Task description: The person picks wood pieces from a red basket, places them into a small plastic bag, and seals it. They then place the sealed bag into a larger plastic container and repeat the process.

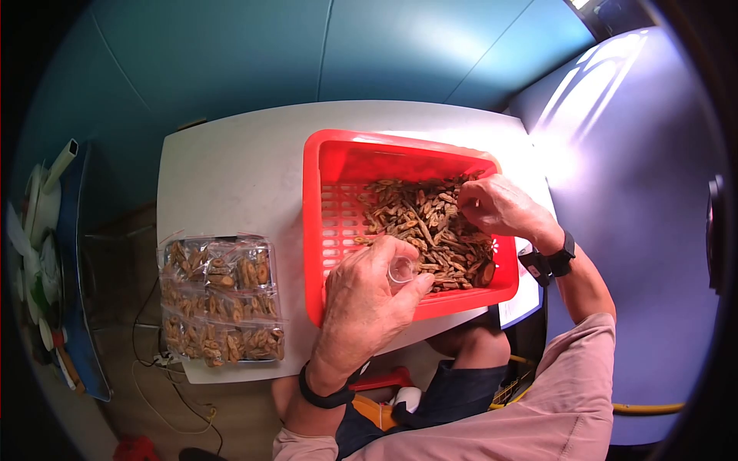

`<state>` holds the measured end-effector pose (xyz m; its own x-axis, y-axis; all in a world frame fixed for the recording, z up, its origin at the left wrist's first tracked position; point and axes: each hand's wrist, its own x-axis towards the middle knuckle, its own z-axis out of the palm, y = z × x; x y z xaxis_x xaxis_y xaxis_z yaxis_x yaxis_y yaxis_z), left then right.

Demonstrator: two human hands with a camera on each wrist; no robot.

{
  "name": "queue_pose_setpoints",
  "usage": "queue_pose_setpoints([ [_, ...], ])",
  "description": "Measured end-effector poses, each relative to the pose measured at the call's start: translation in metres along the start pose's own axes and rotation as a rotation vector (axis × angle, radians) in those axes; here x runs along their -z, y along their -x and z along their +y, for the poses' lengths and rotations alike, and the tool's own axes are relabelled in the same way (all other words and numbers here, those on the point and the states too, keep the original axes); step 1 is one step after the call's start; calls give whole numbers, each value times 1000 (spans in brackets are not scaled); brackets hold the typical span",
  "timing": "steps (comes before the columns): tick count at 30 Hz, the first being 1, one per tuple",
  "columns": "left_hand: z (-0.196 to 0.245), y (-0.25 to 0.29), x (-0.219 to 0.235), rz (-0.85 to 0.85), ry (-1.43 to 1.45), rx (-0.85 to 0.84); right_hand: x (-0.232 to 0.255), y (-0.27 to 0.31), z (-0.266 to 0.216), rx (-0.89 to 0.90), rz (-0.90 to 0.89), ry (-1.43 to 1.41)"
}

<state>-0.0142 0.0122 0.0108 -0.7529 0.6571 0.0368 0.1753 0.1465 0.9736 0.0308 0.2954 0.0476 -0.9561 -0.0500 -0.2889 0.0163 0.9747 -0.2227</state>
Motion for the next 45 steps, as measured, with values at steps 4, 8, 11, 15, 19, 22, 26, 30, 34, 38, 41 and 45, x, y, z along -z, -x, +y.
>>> queue_pose_setpoints([
  [4,-3,0,-3,17,1,-2,0,5,3,-204,39,-529],
  [8,0,0,-2,4,26,31,4,10,7,-186,73,-429],
  [11,2,0,-2,-5,17,39,10,11,9,53,-42,-174],
  [15,1,0,-1,3,-5,20,1,6,16,170,194,-2],
  [19,0,0,0,13,-43,-6,-1,-1,8,82,2,332],
  [22,0,0,0,16,-41,-21,-5,-3,1,94,-35,385],
  [26,0,0,0,13,-33,-10,-10,-7,9,112,-25,368],
  [30,-2,0,-2,30,-19,-22,-20,-8,17,166,22,379],
  [34,0,0,0,15,-18,-5,-11,-3,16,80,47,313],
  [38,0,0,-1,16,-52,-34,-3,5,5,105,143,150],
  [41,1,-1,-1,14,-57,-29,2,16,-9,181,296,-36],
  [45,0,-1,-2,6,-64,-56,14,33,-48,113,307,-337],
])
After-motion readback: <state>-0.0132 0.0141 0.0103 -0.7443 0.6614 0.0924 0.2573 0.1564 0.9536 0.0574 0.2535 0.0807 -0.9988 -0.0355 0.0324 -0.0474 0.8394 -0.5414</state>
